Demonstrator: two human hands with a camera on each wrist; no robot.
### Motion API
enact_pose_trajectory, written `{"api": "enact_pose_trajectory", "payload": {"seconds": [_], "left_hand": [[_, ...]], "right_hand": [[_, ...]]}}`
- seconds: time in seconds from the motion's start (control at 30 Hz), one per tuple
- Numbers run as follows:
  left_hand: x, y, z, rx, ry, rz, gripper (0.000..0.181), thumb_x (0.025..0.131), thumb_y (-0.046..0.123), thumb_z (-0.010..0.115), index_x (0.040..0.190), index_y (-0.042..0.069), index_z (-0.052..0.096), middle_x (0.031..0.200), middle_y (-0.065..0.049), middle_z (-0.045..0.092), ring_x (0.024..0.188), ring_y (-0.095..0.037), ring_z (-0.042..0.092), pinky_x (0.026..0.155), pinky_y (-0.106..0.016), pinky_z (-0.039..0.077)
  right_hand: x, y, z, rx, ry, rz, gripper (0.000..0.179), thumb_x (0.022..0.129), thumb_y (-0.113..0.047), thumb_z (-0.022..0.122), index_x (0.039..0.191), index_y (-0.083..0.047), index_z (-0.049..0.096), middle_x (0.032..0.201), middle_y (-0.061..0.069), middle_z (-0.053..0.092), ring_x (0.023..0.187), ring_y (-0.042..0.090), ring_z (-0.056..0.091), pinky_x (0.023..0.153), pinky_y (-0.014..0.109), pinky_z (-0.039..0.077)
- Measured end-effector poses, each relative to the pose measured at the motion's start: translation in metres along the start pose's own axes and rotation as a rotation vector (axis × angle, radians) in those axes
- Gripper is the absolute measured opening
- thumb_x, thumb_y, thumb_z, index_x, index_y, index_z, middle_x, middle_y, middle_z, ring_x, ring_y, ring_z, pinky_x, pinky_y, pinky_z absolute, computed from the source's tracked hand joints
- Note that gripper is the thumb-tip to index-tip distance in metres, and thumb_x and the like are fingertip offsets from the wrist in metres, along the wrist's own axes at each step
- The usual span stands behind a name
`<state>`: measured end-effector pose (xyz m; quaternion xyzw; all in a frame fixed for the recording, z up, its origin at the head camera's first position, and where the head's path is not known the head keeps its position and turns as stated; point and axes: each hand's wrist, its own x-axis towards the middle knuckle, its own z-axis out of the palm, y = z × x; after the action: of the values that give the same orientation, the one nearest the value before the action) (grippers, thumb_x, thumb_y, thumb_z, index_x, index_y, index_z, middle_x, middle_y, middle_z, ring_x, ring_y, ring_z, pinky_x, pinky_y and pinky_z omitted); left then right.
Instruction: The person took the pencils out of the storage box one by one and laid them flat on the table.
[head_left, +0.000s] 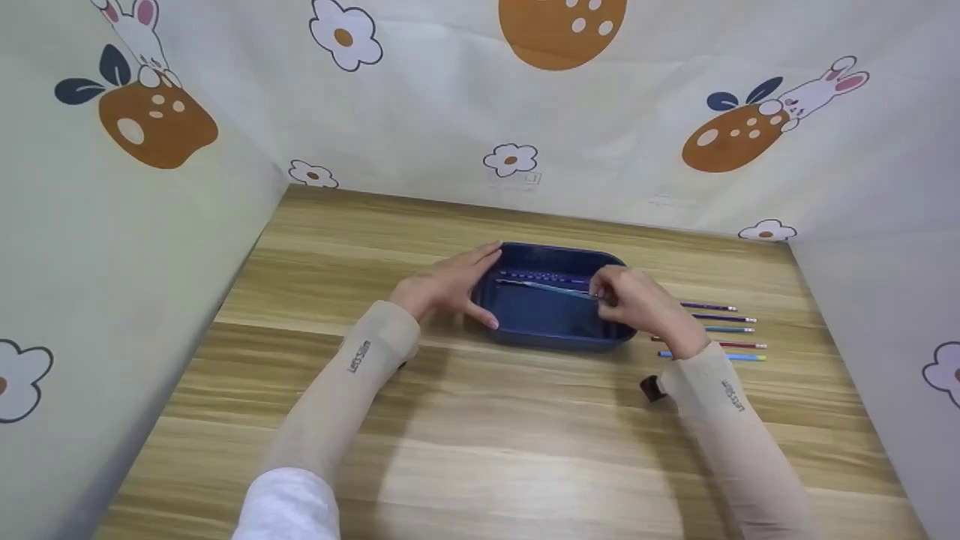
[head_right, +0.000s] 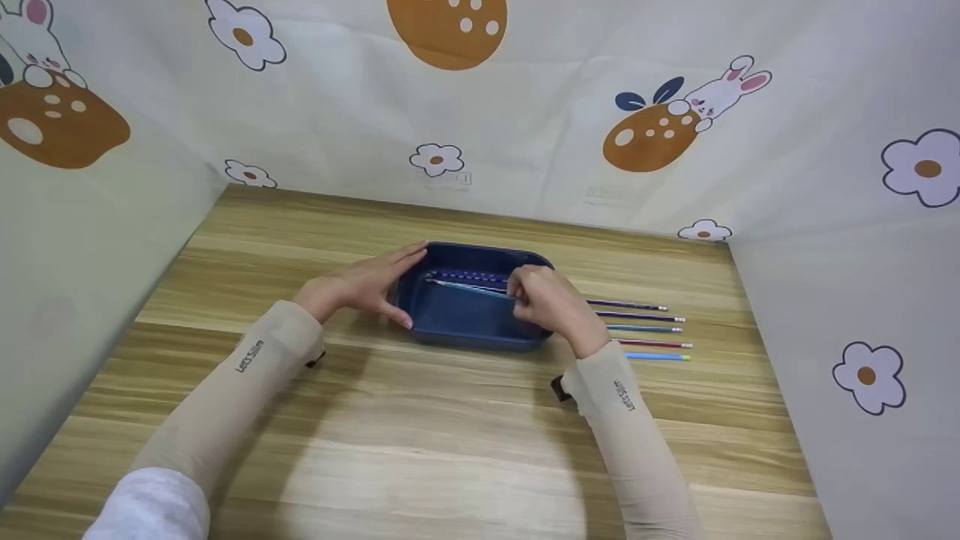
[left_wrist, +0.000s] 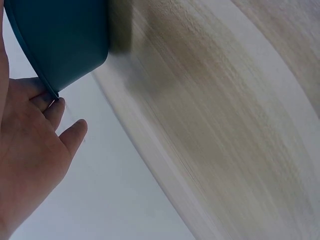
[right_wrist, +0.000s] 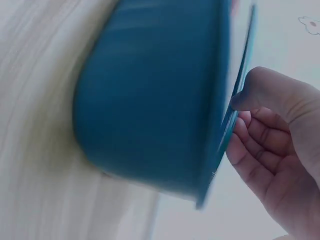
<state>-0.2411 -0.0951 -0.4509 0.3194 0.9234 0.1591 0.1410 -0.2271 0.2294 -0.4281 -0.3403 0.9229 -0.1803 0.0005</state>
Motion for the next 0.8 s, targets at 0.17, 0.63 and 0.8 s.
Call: {"api": "enact_pose_trajectory", "payload": {"seconds": [0.17, 0.63, 0.8], "left_hand": [[0.001, 0.002, 0.000, 0.012, -0.007, -0.001, 0.128, 0.060, 0.074, 0.067, 0.152, 0.009, 0.007, 0.160, -0.003, -0.003, 0.146, -0.020, 0.003, 0.119, -0.036, 0.013], [-0.001, 0.001, 0.004, 0.008, 0.021, -0.023, 0.131, 0.056, 0.078, 0.065, 0.152, 0.010, 0.009, 0.160, 0.001, -0.003, 0.146, -0.019, 0.006, 0.118, -0.035, 0.014], [0.001, 0.000, 0.003, 0.007, 0.023, -0.002, 0.131, 0.056, 0.078, 0.065, 0.152, 0.009, 0.010, 0.160, -0.003, -0.001, 0.146, -0.021, 0.006, 0.118, -0.036, 0.014]], "right_hand": [[-0.009, -0.007, -0.018, 0.010, 0.052, -0.039, 0.017, 0.076, 0.001, 0.061, 0.090, -0.008, 0.063, 0.083, 0.002, 0.061, 0.067, 0.012, 0.051, 0.058, 0.027, 0.046], [-0.087, 0.041, -0.032, -0.102, 0.142, -0.022, 0.020, 0.068, 0.006, 0.067, 0.081, -0.007, 0.063, 0.075, -0.002, 0.062, 0.066, 0.006, 0.054, 0.055, 0.024, 0.050], [-0.127, 0.063, -0.030, -0.103, 0.149, 0.035, 0.023, 0.064, 0.010, 0.069, 0.078, -0.007, 0.062, 0.074, -0.002, 0.059, 0.065, 0.005, 0.052, 0.054, 0.021, 0.048]]}}
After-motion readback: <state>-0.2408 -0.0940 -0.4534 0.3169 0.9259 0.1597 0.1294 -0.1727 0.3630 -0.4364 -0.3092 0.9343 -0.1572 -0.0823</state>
